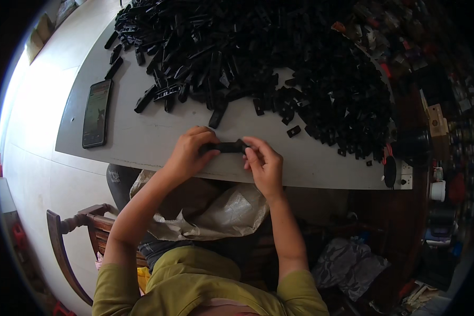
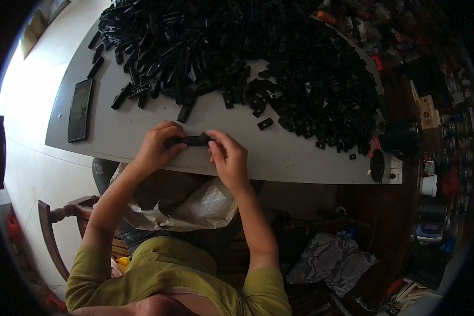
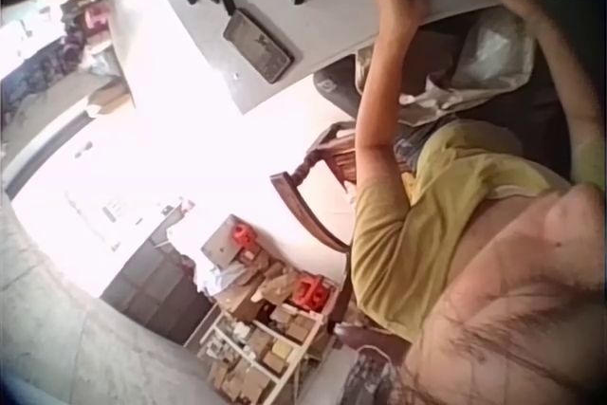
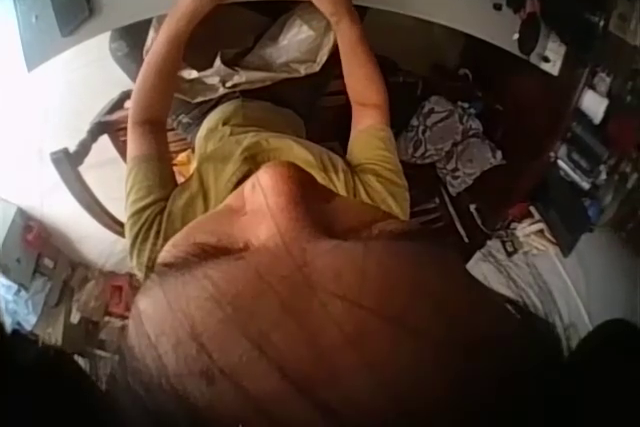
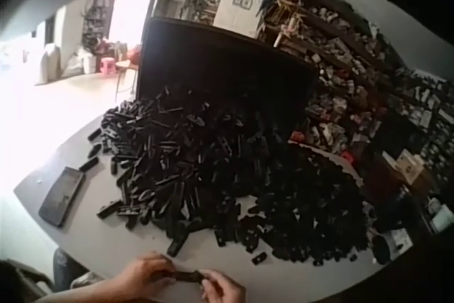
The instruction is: Sorting and placing small black plastic components from a table into a bag.
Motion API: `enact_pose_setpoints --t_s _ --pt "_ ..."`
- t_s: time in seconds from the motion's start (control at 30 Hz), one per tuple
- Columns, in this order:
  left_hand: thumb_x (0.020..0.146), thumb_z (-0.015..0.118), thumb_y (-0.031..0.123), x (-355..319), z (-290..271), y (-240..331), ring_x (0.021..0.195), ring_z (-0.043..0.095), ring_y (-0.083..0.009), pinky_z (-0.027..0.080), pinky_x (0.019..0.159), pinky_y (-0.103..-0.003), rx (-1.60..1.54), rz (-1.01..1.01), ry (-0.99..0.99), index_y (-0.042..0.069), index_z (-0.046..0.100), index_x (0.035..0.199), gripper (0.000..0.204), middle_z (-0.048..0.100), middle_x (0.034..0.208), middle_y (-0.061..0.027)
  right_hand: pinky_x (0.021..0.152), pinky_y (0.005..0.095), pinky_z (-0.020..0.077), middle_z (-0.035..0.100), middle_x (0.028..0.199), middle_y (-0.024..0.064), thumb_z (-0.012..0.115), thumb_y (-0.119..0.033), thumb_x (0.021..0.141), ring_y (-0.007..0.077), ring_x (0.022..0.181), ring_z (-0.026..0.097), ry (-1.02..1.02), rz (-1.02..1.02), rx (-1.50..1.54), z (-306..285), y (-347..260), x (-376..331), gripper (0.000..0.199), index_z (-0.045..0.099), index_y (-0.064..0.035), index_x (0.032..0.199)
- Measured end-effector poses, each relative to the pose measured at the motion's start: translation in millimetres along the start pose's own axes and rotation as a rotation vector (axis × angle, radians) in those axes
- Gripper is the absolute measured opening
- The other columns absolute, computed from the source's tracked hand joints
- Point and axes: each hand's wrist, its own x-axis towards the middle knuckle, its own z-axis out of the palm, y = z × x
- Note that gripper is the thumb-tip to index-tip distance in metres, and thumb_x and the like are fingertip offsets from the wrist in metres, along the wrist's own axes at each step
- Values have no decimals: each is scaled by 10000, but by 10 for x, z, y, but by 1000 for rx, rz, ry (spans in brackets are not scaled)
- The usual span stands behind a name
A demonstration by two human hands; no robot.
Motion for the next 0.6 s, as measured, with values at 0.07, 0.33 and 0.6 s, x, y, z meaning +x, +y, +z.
enact_pose_setpoints --t_s 0.07,0.33,0.6 --pt "713 714 13 -5 -1 -22 872 609 -326 490 776 -366 21 36 -2 -4 625 904 212 615 923 -145 575 226 492 626 823 42 658 -1 857 82 655 590 -36 -39 -147 32 -55 29 191 660 12 1047" --pt "704 719 11 -7 -8 -25 867 608 -329 493 770 -366 6 39 3 -3 627 912 228 624 911 -142 617 331 527 611 898 88 735 -38 771 247 712 626 -41 -557 -633 80 -4 41 206 664 -18 963" --pt "698 724 -1 -11 12 -46 881 614 -320 494 778 -361 -11 37 29 -1 635 902 222 630 916 -138 656 374 517 589 909 91 748 -83 744 281 787 618 -29 -594 -651 96 -66 -96 206 651 -12 911"
